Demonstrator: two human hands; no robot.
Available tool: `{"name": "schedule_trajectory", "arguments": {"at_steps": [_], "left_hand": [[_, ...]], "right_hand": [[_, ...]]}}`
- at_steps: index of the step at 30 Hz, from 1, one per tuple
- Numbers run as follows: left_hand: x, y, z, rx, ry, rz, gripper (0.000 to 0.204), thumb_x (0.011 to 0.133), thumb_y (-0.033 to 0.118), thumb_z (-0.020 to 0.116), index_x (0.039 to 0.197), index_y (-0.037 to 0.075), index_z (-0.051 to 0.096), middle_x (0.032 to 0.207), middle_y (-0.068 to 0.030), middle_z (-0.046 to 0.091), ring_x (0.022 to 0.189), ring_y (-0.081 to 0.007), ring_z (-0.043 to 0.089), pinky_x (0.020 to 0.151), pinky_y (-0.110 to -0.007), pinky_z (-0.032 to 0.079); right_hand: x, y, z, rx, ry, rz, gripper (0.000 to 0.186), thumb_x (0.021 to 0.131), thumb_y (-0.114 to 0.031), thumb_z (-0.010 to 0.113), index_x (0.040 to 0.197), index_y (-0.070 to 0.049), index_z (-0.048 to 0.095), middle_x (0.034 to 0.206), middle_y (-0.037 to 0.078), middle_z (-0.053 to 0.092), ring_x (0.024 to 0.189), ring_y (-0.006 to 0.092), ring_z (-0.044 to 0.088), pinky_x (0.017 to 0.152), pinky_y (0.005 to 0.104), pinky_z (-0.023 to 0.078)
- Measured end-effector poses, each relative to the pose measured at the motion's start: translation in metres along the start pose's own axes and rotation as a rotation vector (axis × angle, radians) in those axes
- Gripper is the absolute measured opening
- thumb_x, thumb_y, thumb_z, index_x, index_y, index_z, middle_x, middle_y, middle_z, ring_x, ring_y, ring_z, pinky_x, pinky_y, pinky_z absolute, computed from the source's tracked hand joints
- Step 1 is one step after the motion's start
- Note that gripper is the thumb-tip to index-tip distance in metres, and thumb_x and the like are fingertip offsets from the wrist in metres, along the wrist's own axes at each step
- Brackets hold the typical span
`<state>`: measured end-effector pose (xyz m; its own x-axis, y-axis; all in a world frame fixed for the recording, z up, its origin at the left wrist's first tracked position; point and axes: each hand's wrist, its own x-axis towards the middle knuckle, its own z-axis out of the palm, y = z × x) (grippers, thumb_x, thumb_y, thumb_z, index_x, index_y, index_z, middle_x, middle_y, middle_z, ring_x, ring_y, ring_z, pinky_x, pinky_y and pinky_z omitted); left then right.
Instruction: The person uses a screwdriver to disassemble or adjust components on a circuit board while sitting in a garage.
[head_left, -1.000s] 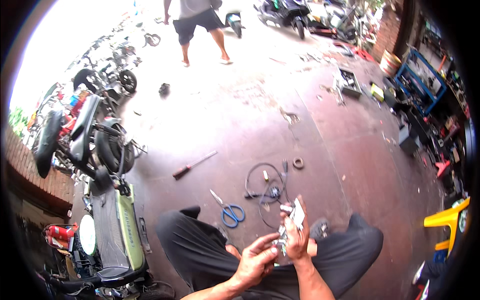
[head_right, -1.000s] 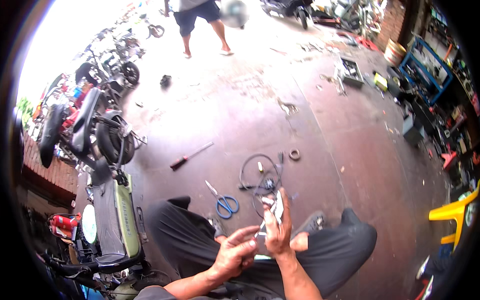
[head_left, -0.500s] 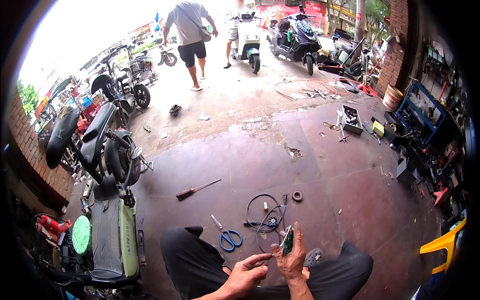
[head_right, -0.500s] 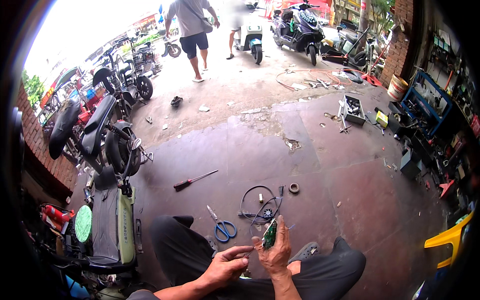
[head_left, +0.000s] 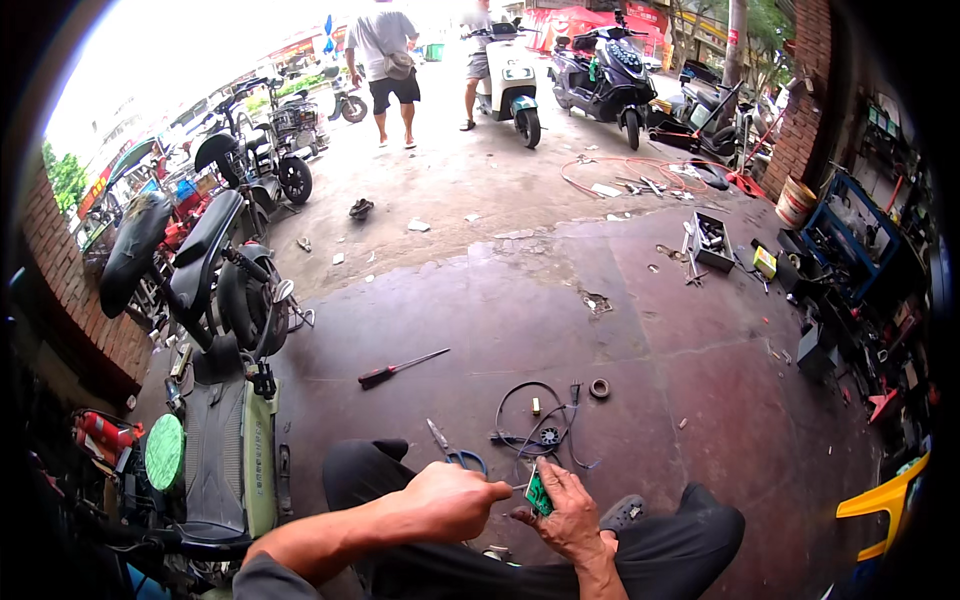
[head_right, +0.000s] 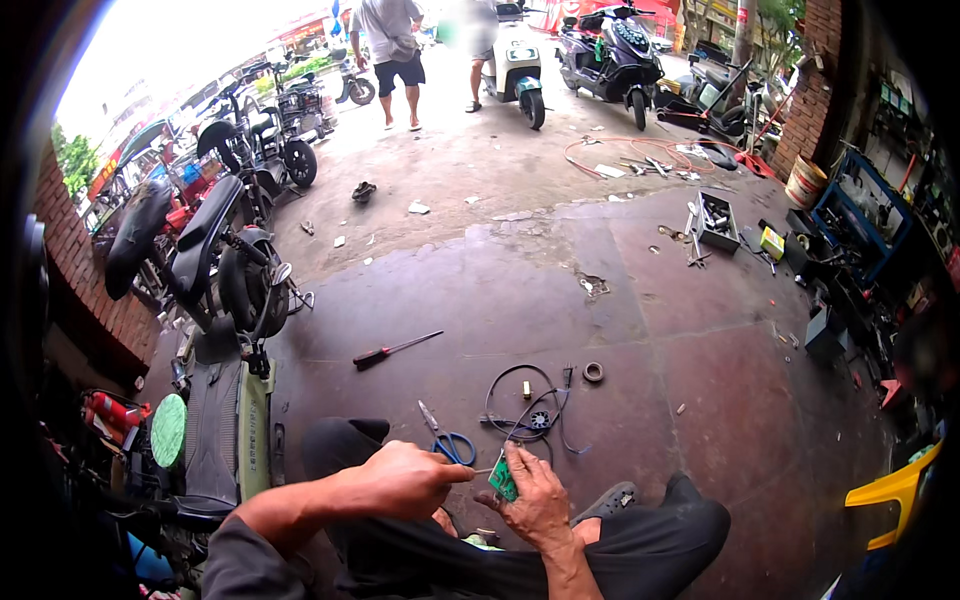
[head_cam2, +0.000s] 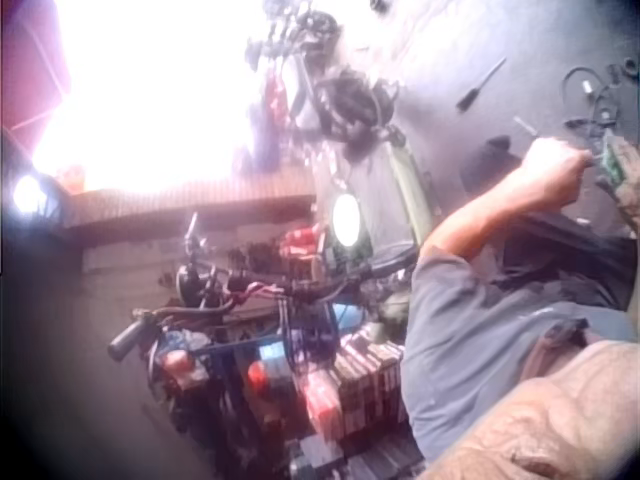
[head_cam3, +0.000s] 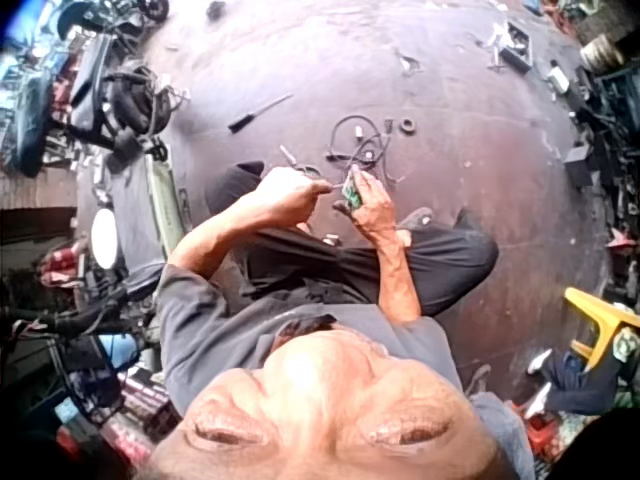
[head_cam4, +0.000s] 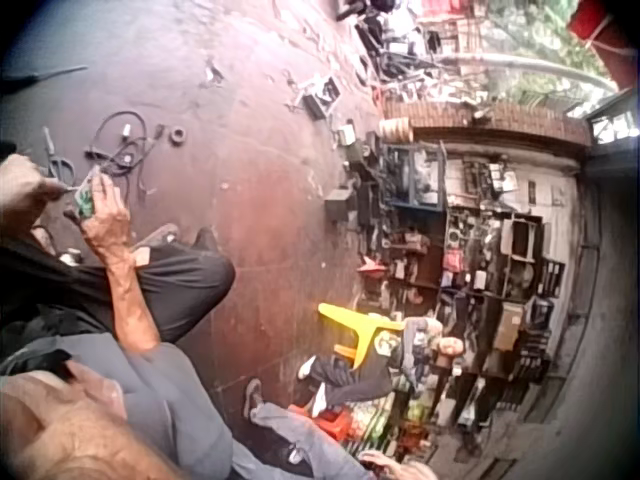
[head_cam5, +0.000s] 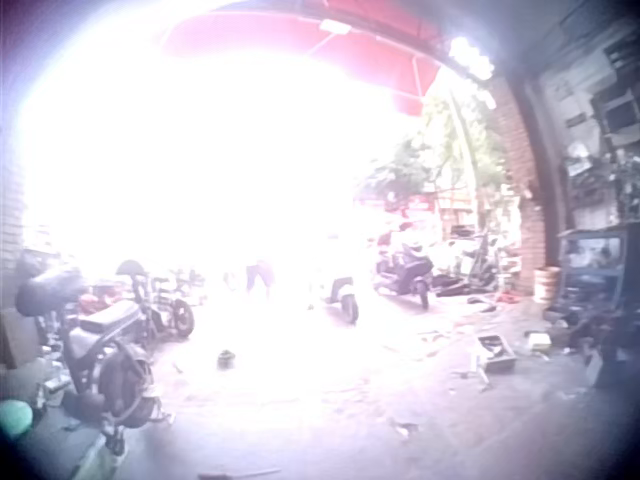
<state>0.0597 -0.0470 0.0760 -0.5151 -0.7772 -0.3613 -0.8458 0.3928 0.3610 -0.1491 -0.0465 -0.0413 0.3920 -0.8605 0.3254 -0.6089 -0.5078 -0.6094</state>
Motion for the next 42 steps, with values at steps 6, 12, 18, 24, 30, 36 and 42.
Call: {"name": "schedule_trajectory", "arguments": {"at_steps": [6, 12, 18, 24, 30, 36, 42], "left_hand": [[0.028, 0.013, -0.028, 0.198, -0.187, 0.108, 0.032, 0.077, 0.011, 0.057, 0.108, 0.01, 0.064, 0.083, -0.0164, 0.069, 0.078, -0.0354, 0.068, 0.062, -0.046, 0.053], [0.032, -0.011, 0.044, -0.268, 0.217, 0.01, 0.036, 0.087, 0.016, 0.058, 0.122, 0.019, 0.064, 0.086, -0.0148, 0.069, 0.074, -0.0335, 0.068, 0.063, -0.044, 0.054], [0.029, 0.006, 0.069, -0.211, 0.289, 0.001, 0.037, 0.087, 0.019, 0.056, 0.123, 0.019, 0.06, 0.082, -0.0144, 0.065, 0.07, -0.0362, 0.066, 0.058, -0.047, 0.052], [0.022, -0.008, 0.039, -0.111, 0.067, -0.027, 0.033, 0.086, 0.018, 0.053, 0.115, 0.017, 0.067, 0.084, -0.0173, 0.069, 0.077, -0.0365, 0.067, 0.065, -0.047, 0.053], [0.013, -0.016, 0.016, -0.216, 0.221, 0.055, 0.032, 0.086, 0.017, 0.061, 0.117, 0.018, 0.067, 0.085, -0.0145, 0.07, 0.074, -0.0342, 0.068, 0.065, -0.042, 0.053], [0.025, -0.009, 0.019, -0.119, 0.13, 0.028, 0.033, 0.084, 0.016, 0.062, 0.117, 0.017, 0.066, 0.087, -0.014, 0.07, 0.074, -0.034, 0.067, 0.061, -0.043, 0.052], [0.021, 0.0, 0.007, -0.067, 0.188, 0.077, 0.031, 0.084, 0.017, 0.061, 0.116, 0.017, 0.066, 0.09, -0.0113, 0.07, 0.074, -0.0335, 0.067, 0.058, -0.042, 0.052]], "right_hand": [[-0.003, 0.005, 0.002, 0.133, -0.067, 0.126, 0.084, 0.078, -0.057, 0.07, 0.134, 0.002, 0.05, 0.123, 0.021, 0.06, 0.11, 0.0371, 0.059, 0.093, 0.0422, 0.048], [0.001, 0.011, -0.007, 0.161, 0.155, 0.239, 0.082, 0.082, -0.057, 0.066, 0.133, 0.006, 0.05, 0.12, 0.024, 0.061, 0.109, 0.0376, 0.06, 0.091, 0.042, 0.048], [0.0, 0.016, 0.0, 0.052, 0.194, 0.292, 0.082, 0.083, -0.058, 0.064, 0.133, 0.005, 0.051, 0.118, 0.023, 0.061, 0.107, 0.0381, 0.059, 0.089, 0.0428, 0.049], [0.007, 0.013, -0.006, 0.043, 0.18, 0.151, 0.085, 0.079, -0.062, 0.066, 0.134, 0.001, 0.052, 0.117, 0.018, 0.061, 0.104, 0.0332, 0.06, 0.089, 0.042, 0.05], [0.005, 0.007, -0.011, 0.192, 0.154, 0.23, 0.087, 0.077, -0.061, 0.068, 0.135, 0.002, 0.051, 0.117, 0.019, 0.061, 0.107, 0.034, 0.059, 0.091, 0.0412, 0.049], [0.003, 0.008, -0.007, 0.158, 0.083, 0.145, 0.087, 0.078, -0.06, 0.068, 0.135, 0.003, 0.05, 0.12, 0.02, 0.06, 0.109, 0.035, 0.059, 0.092, 0.0415, 0.048], [0.004, 0.007, -0.01, 0.402, 0.189, 0.325, 0.089, 0.079, -0.062, 0.066, 0.135, 0.005, 0.048, 0.12, 0.023, 0.06, 0.11, 0.037, 0.06, 0.093, 0.0407, 0.048]]}}
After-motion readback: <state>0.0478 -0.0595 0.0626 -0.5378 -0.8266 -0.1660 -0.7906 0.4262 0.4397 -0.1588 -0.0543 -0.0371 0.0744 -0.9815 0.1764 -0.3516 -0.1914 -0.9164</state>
